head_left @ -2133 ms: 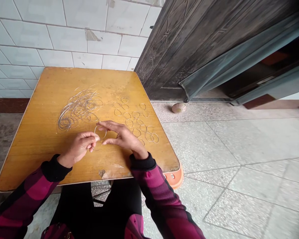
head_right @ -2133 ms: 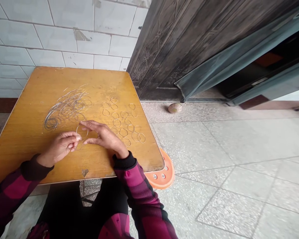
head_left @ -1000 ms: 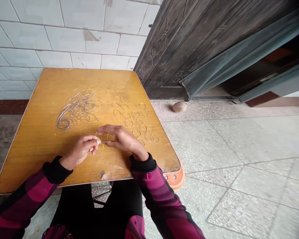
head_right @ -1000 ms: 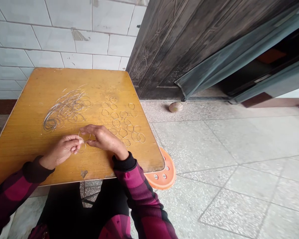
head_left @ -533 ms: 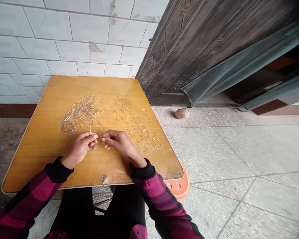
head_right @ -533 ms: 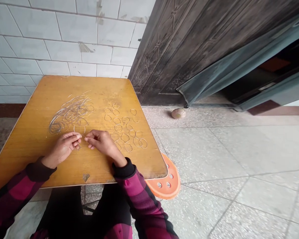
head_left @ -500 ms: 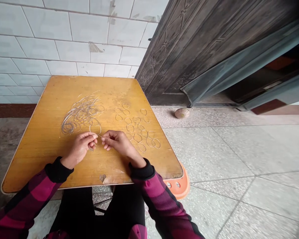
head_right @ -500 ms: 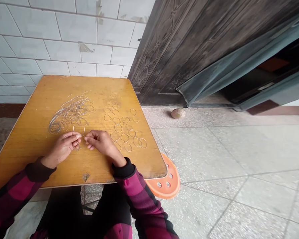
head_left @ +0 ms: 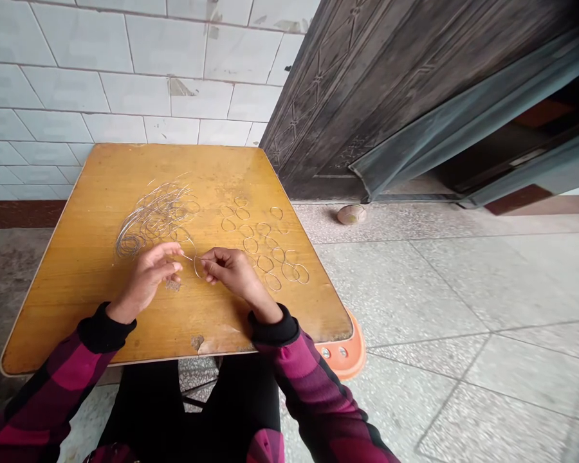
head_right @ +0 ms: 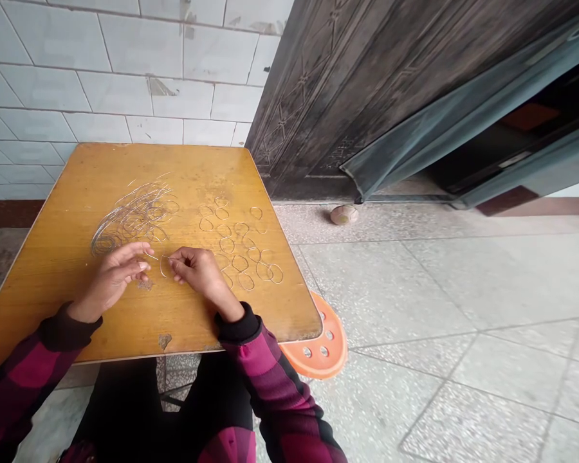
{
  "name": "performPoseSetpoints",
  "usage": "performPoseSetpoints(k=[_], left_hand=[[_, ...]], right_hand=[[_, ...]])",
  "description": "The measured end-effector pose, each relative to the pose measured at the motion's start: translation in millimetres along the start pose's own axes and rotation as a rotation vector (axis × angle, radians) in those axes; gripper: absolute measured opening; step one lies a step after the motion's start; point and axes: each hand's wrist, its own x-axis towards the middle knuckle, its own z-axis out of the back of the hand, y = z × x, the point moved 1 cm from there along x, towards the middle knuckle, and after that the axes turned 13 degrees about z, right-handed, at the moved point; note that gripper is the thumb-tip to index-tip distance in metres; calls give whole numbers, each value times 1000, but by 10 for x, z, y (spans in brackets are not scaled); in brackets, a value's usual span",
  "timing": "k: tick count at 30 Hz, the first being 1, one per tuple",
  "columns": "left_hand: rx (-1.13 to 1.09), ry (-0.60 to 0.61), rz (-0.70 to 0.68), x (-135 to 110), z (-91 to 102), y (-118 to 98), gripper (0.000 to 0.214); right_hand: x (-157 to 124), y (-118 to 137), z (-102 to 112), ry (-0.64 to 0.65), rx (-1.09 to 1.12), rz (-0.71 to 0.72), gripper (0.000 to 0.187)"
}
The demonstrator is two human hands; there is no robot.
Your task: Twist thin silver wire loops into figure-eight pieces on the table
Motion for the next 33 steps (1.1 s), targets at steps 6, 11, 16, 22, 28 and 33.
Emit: performPoseSetpoints(k=[6,11,16,22,28,33], left_hand=[[520,71,-369,21,118,-37,69],[626,39,-374,63,118,27,46],[799,-63,-514,89,154,67,39],[1096,-181,-764,55,113,20,33],[1122,-220,-742,35,68,7,28],[965,-179,-632,24,45,-10,32]], right_hand=[[-19,61,-41,11,-584,251,16],[-58,42,-122,47,-761,261,23],[-91,54,-193,82,-809,269,24],[-99,78,-221,92,-794,256,22],[-104,80,-244,89,-771,258,19],[-96,80,-249,88,-746,229,17]])
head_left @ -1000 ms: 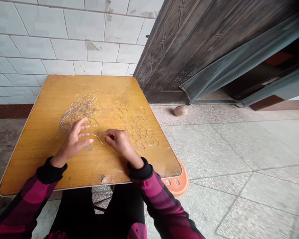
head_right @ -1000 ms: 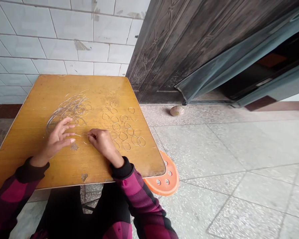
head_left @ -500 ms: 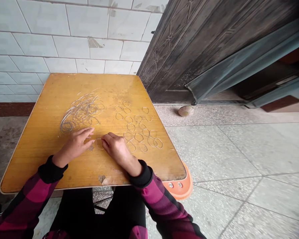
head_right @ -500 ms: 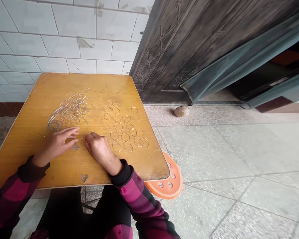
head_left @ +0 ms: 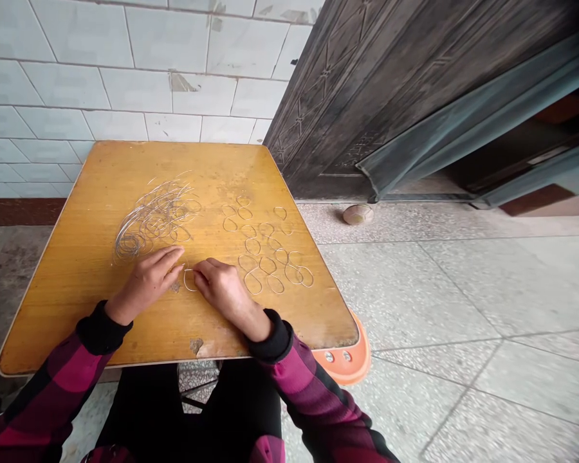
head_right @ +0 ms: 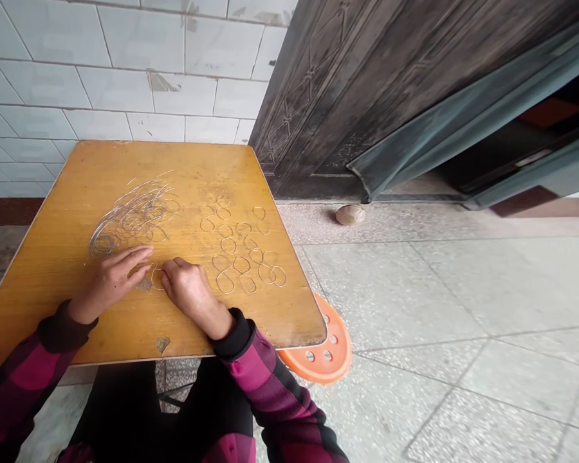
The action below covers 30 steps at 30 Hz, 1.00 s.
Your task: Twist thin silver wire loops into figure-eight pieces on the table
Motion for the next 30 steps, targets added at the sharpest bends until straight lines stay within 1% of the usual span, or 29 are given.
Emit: performPoseSetpoints(k=[4,7,9,11,12,14,16,18,20,24,30], left_hand=[[-132,5,20,2,8,-40,34],[-270,32,97,-2,25,-55,36],[-385,26,224,0,40,-34,39],[-486,19,411,7,47,0,34],[-543,37,509,12,42,14,30],[-691,125,670,19,14,15,27],[-851,215,760,21,-28,-17,29],[-944,267,795,18,-71,-61,29],[-964,283,802,11,-103,-96,27],[-921,276,799,0,-130,-121,21],[-834,236,745,1,-132,-128,16]], right_hand=[[5,-16,-3,-27,23,-2,17],[6,-35,-7,-46,9,-1,18],[4,-46,-9,-67,-35,-8,19],[-1,-50,-15,-85,-115,-18,20],[-3,-47,-20,-90,-164,-20,22],[-9,-33,-34,-90,-252,-12,24],[-12,-11,-49,-87,-308,0,26],[-12,11,-59,-82,-332,9,27],[-10,25,-64,-77,-339,11,26],[-7,29,-69,-64,-335,15,26],[-7,20,-84,-47,-329,12,26]])
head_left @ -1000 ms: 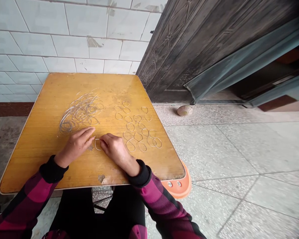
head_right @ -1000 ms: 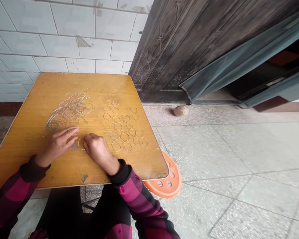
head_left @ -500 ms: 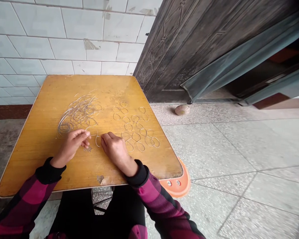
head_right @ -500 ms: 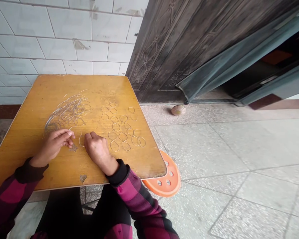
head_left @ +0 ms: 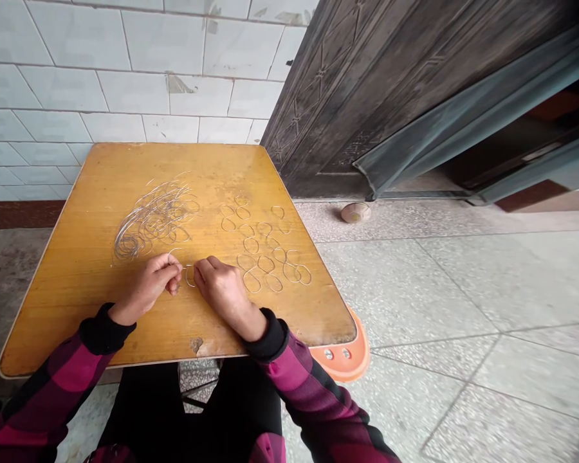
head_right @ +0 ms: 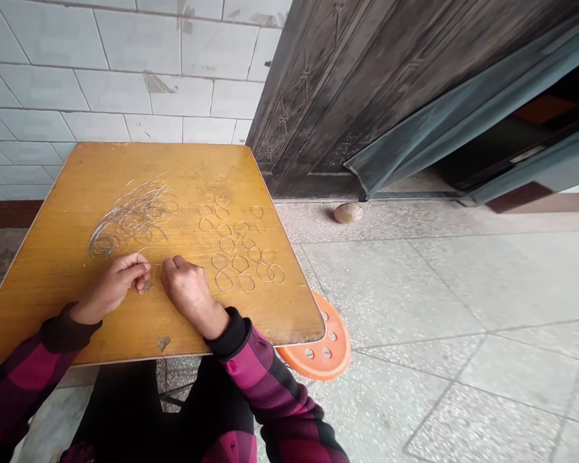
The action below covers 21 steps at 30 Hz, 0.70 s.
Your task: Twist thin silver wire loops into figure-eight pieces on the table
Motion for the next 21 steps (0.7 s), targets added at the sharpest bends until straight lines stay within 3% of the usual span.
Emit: performPoseSetpoints(k=[13,21], left_hand=[[-74,27,23,12,9,13,21],[-224,145,96,10,18,38,23]], right_hand=[[3,-12,-3,0,6,16,26],[8,-30,37,-25,-36,10,26]])
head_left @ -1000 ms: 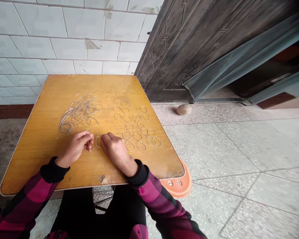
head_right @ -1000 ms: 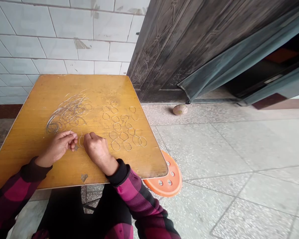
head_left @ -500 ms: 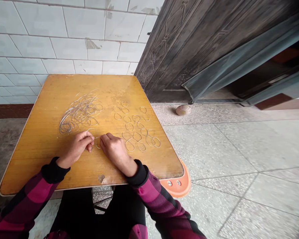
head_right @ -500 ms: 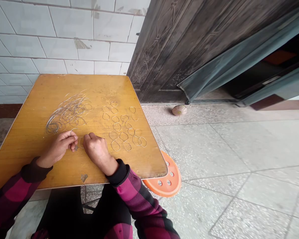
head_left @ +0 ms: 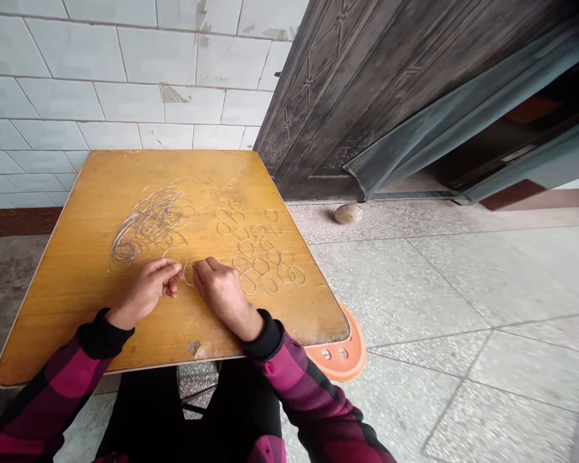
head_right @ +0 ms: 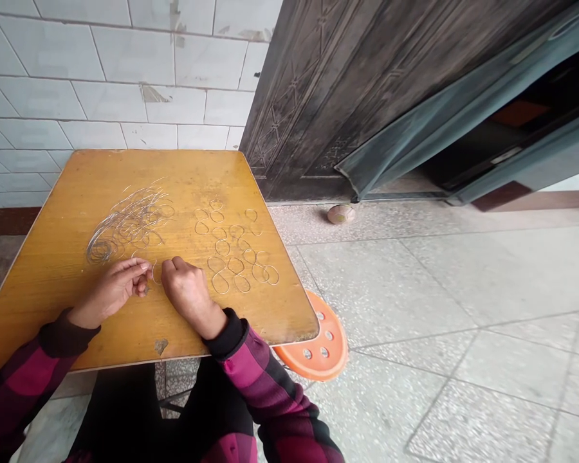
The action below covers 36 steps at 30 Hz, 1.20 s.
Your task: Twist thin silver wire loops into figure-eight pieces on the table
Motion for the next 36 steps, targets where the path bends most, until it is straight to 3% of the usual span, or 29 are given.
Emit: performPoseSetpoints(k=[10,15,21,25,29,36], left_hand=[[-208,68,203,50,0,42,15],[-196,93,145,38,3,25,15],[-38,106,101,4,-24,52,32],[-12,47,86,-15,-33,51,33],[23,63,114,-22,-18,54,33],[128,82,118,-26,21,28,30]], right_hand=[[7,34,-9,31,77,-33,24],[-53,17,4,-74,444,-130,11],[-255,-154,31,-194,823,-402,9],[-251,-390,52,-230,738,-540,3],[-171,-548,14,-198,571,-563,8],[-227,-497,72,-102,183,-525,8]])
